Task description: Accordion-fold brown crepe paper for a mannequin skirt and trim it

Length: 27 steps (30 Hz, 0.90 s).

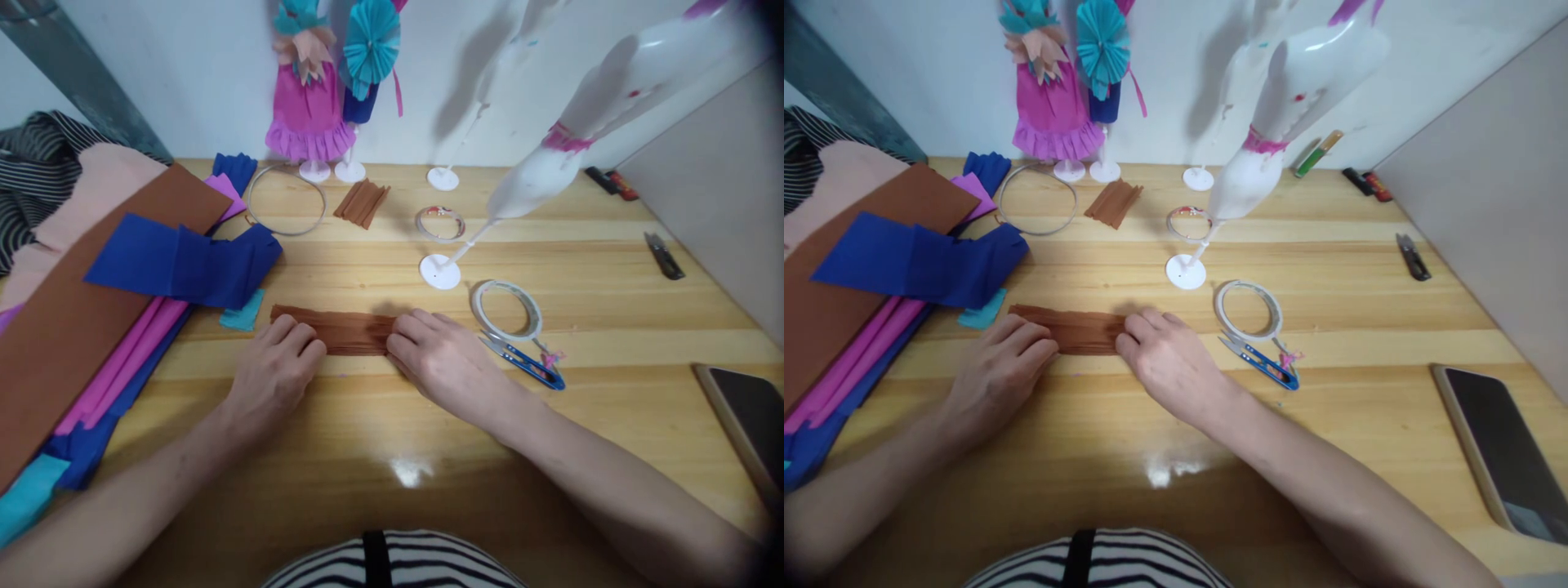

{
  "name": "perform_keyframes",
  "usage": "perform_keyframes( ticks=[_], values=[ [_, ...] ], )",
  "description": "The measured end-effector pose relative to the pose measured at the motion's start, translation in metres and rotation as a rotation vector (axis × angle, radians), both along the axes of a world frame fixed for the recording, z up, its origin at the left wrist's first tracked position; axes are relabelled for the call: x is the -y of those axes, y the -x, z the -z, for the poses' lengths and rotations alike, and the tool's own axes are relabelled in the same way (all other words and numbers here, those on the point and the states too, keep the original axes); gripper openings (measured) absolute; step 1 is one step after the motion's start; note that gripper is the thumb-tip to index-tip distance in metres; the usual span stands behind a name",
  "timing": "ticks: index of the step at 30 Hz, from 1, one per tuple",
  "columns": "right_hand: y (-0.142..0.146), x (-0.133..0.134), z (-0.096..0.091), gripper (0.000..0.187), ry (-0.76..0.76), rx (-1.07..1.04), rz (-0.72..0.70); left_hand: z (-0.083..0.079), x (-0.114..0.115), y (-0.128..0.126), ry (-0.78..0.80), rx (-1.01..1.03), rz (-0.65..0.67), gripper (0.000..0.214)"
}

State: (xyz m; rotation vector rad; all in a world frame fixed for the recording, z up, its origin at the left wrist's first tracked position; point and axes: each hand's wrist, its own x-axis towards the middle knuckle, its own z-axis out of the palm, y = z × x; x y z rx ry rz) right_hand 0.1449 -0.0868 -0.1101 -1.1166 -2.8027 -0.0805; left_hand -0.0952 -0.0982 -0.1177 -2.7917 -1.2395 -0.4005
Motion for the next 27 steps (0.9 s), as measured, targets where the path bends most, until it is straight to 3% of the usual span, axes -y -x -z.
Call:
perform_keyframes(
  ticks=[16,23,27],
  values=[
    [-0.002,-0.002,0.008,0.018,0.059,-0.066,-0.009,0.004,-0.005,0.002,0.070,-0.031,-0.027,0.020],
    [-0.001,-0.001,0.008,0.020,0.021,-0.073,-0.033,-0.017,-0.009,0.011,0.077,-0.284,-0.109,0.018],
    [0.000,-0.001,0.007,0.023,0.020,-0.077,-0.038,-0.034,-0.007,0.020,0.021,-0.416,-0.254,0.022]
  ],
)
